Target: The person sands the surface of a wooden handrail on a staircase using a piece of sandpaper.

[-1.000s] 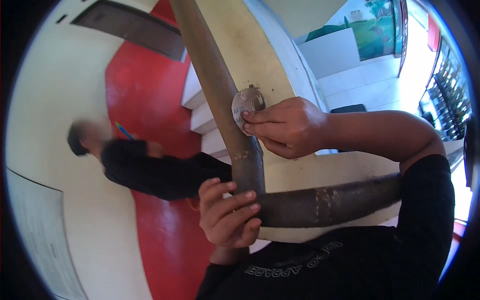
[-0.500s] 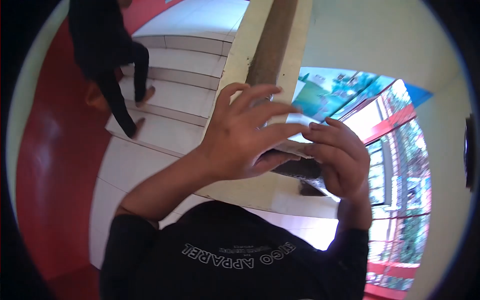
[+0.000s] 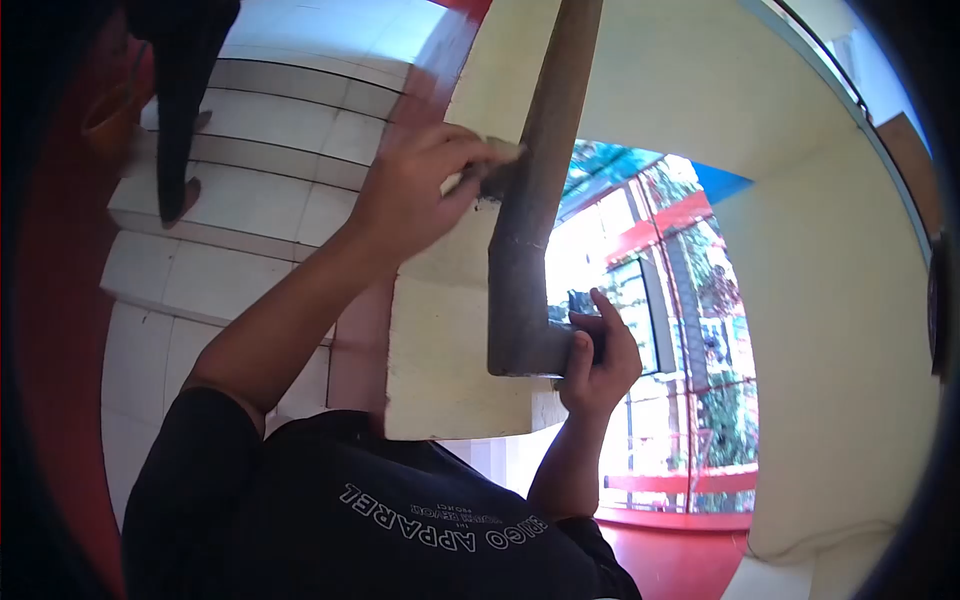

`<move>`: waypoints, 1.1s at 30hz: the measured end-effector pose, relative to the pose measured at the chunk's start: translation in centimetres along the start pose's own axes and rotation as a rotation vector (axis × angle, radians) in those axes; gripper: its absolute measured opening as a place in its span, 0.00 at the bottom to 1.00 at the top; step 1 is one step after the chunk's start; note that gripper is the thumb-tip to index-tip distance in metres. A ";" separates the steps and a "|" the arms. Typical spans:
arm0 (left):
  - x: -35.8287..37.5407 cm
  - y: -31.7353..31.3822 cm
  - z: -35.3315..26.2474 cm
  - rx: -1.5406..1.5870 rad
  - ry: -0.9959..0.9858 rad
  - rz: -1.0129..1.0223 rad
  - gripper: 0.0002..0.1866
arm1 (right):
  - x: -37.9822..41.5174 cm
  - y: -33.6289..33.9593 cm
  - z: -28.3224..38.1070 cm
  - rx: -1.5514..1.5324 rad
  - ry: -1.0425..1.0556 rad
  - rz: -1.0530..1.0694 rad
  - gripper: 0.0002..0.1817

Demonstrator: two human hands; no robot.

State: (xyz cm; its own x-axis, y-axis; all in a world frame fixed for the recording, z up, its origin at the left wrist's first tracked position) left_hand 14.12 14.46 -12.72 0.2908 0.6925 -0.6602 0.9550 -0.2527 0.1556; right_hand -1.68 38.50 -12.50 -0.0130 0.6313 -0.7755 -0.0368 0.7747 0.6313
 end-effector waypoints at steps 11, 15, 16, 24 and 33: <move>0.6 -5.6 5.5 0.448 0.035 0.374 0.28 | 1.9 0.4 -0.9 -0.017 -0.263 -0.131 0.21; 2.3 -5.4 3.4 0.452 -0.087 0.296 0.26 | 1.6 0.1 -0.2 -0.038 -0.330 -0.182 0.24; 2.8 -5.4 3.0 0.435 -0.164 0.277 0.26 | 1.6 0.1 -0.2 -0.048 -0.346 -0.199 0.24; 0.8 -6.7 4.4 0.525 0.111 0.268 0.25 | 2.4 0.2 -0.2 -0.009 -0.405 -0.248 0.23; -5.6 -4.7 4.4 0.336 0.368 0.493 0.18 | 2.3 -0.5 -0.2 -0.081 -0.301 -0.320 0.20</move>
State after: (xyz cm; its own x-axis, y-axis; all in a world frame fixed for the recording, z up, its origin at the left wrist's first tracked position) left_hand 7.76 8.80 -13.03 0.7431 0.6122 -0.2702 0.6538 -0.7502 0.0981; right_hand -1.94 39.55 -14.57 0.3025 0.3517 -0.8859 -0.0697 0.9351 0.3475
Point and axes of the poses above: each hand's wrist, its own x-axis away from the middle knuckle, its own y-axis out of the back of the hand, z = x × y, the point moved 2 cm from there along -x, towards the middle knuckle, and after that the axes turned 15 degrees about y, right-handed, at the moved point
